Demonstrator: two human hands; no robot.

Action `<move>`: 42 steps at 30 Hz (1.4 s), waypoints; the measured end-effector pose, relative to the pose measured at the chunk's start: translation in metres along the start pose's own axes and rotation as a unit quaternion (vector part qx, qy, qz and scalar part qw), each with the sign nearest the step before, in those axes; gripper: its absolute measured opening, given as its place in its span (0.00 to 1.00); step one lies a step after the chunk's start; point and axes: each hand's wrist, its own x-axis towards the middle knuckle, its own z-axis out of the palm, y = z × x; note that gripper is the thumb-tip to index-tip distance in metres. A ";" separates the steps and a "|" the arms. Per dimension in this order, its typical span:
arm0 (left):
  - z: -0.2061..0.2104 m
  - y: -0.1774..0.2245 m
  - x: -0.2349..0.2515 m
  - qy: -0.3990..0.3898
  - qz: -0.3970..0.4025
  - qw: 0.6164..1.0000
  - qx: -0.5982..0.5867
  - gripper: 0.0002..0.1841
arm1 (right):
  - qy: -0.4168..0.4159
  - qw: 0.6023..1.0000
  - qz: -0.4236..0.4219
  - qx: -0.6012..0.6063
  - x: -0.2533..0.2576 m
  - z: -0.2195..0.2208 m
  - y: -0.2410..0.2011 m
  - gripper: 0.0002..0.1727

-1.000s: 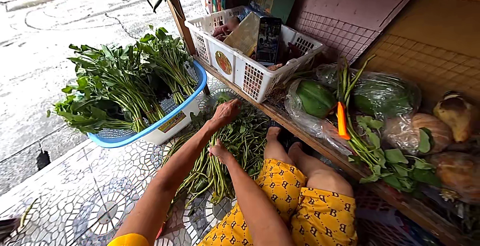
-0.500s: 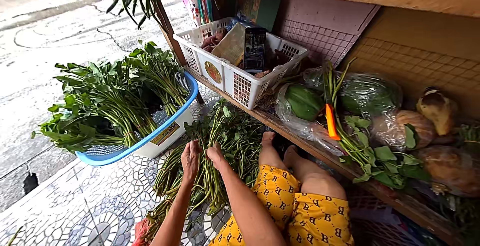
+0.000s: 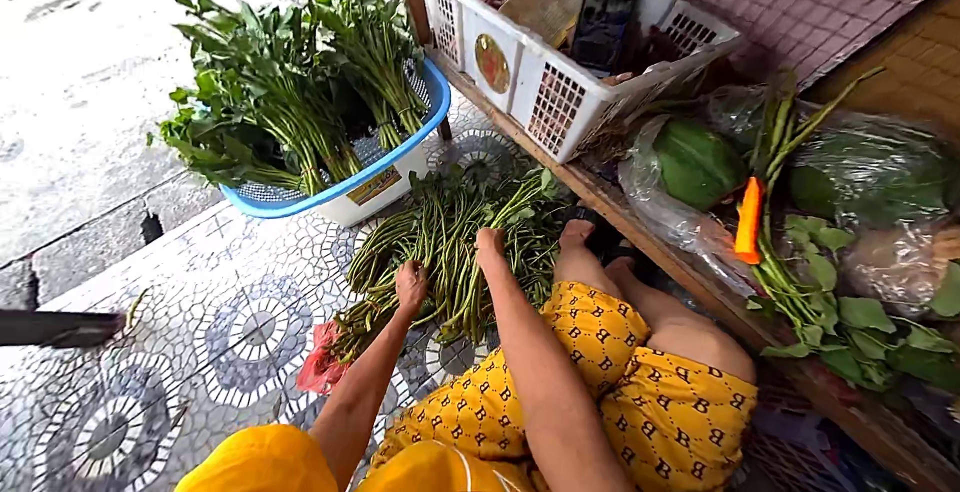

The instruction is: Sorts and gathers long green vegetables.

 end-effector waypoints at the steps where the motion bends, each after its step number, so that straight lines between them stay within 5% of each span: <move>1: 0.000 0.002 0.007 0.007 0.007 1.000 0.006 0.20 | 0.011 1.000 0.001 0.024 0.002 0.001 0.002 0.30; 12: 0.026 0.027 0.056 0.021 0.027 0.996 0.080 0.20 | 0.041 0.999 -0.012 0.007 0.006 0.011 -0.001 0.30; 20: 0.030 0.032 0.060 0.041 -0.040 0.993 0.105 0.37 | 0.021 0.999 0.000 -0.033 0.007 0.014 -0.001 0.29; 27: 0.015 0.044 0.062 -0.033 -0.085 0.989 0.116 0.30 | 0.015 1.000 -0.004 -0.024 0.007 0.016 0.000 0.29; 35: 0.000 0.053 0.053 0.032 -0.062 0.997 -0.046 0.35 | 0.004 1.000 -0.004 -0.011 0.005 0.018 -0.003 0.29; 39: -0.021 0.077 0.021 0.083 0.018 0.994 0.075 0.27 | 0.001 1.000 -0.001 -0.006 0.004 0.018 -0.003 0.28; 42: -0.033 0.078 0.014 -0.031 0.003 0.976 0.214 0.27 | 0.002 1.000 0.001 -0.014 0.005 0.017 -0.003 0.28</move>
